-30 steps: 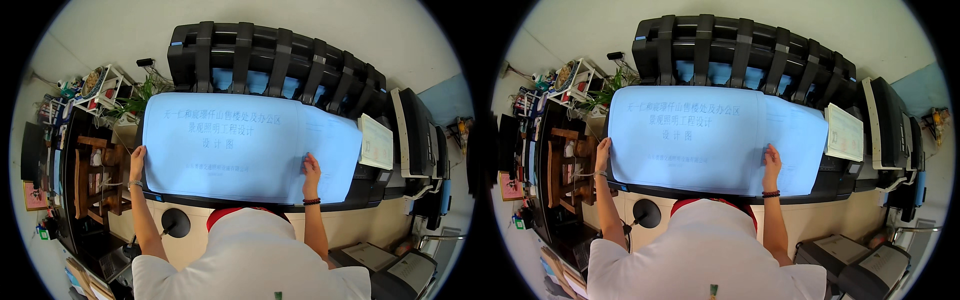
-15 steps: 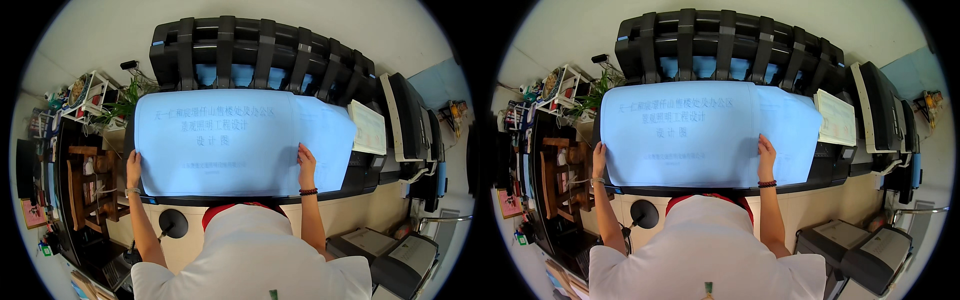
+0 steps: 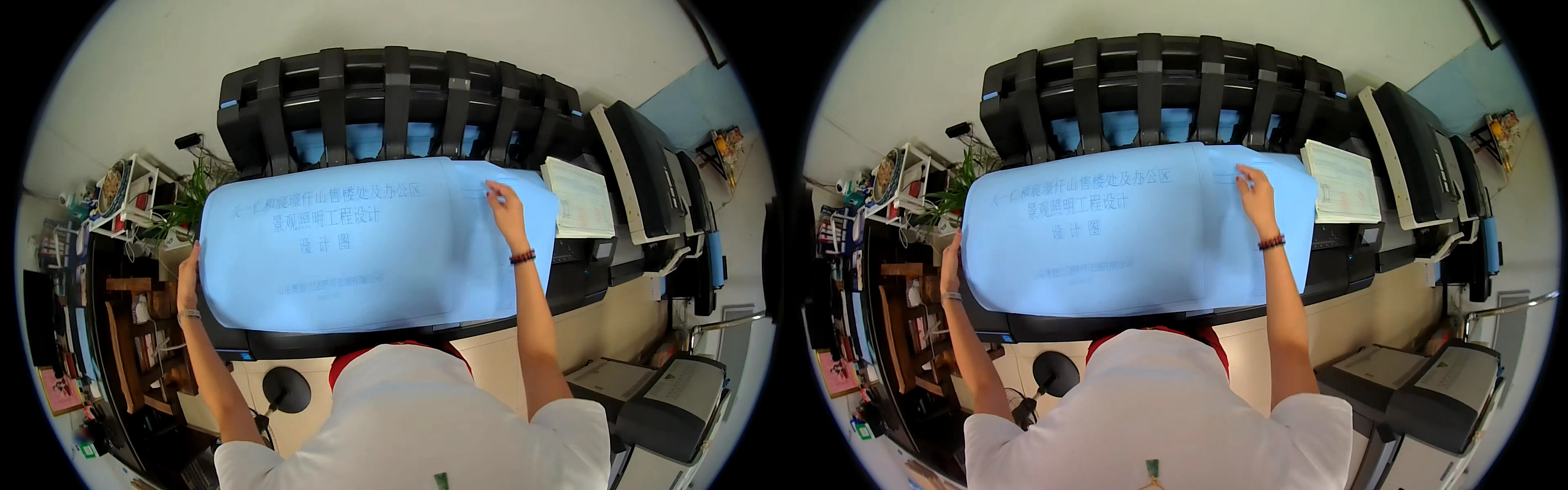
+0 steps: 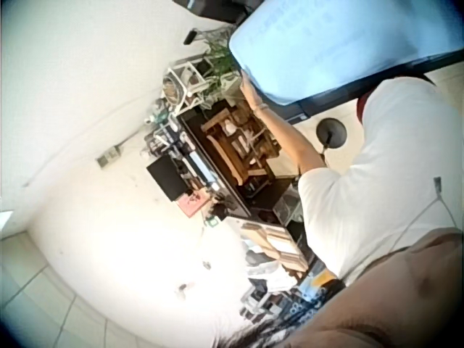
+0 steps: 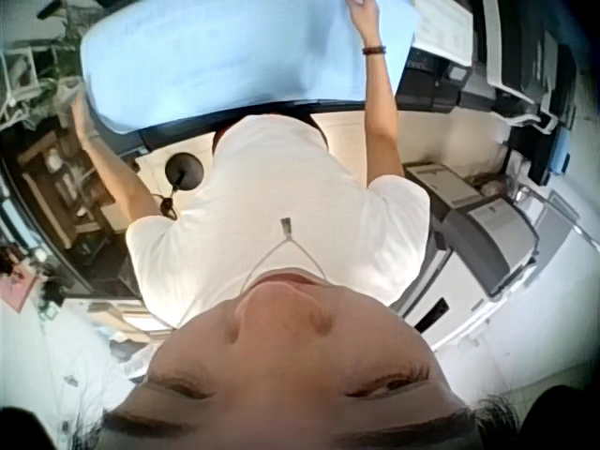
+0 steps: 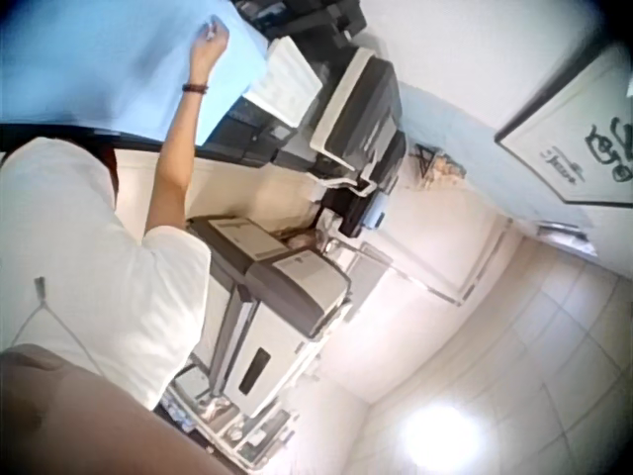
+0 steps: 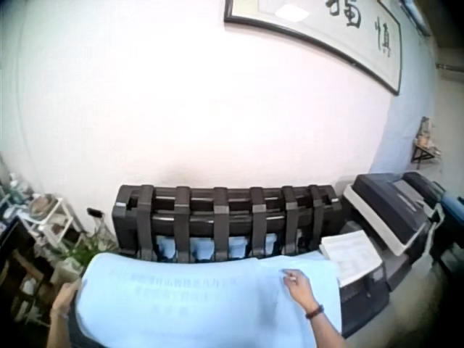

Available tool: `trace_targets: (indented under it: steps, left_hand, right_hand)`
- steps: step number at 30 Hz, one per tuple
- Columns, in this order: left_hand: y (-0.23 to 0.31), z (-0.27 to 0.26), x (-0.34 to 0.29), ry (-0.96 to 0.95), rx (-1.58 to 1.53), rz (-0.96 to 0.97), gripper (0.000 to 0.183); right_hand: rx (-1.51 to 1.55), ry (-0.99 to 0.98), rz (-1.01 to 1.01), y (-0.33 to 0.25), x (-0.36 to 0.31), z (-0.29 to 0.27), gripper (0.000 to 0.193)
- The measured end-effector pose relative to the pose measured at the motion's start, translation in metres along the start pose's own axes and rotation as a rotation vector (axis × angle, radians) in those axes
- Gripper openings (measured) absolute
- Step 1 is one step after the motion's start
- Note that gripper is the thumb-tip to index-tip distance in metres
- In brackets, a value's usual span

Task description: The person aligns blue paper sheets on a plotter by hand. They reposition and smooth out the paper, folding edges and stacking sheets on the machine's output tray.

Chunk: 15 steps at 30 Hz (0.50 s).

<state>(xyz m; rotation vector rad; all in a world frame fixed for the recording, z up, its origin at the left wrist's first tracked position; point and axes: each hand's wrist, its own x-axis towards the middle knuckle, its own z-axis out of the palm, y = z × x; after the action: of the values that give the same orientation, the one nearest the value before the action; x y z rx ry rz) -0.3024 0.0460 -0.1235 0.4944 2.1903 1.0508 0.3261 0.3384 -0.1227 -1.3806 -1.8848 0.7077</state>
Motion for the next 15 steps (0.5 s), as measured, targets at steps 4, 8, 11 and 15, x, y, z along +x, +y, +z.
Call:
trace_targets:
  steps: [4, 8, 11, 15]
  left_hand:
    - [0.021, 0.017, 0.023, -0.166, -0.198, -0.065, 0.061]
    - [0.037, 0.017, 0.033, -0.178, -0.021, 0.153, 0.051]
    - [0.011, 0.004, 0.061, -0.278, 0.020, 0.144, 0.040]
    - [0.020, 0.016, 0.040, -0.287, -0.234, 0.255, 0.029]
  right_hand:
    - [-0.225, -0.038, -0.150, 0.022, 0.064, -0.008, 0.030]
    - [-0.329, -0.233, -0.102, 0.040, 0.117, 0.000, 0.033]
    - [-0.279, -0.444, 0.048, 0.047, 0.144, 0.003, 0.038]
    - [-0.095, -0.634, 0.165, 0.069, 0.157, -0.011, 0.039]
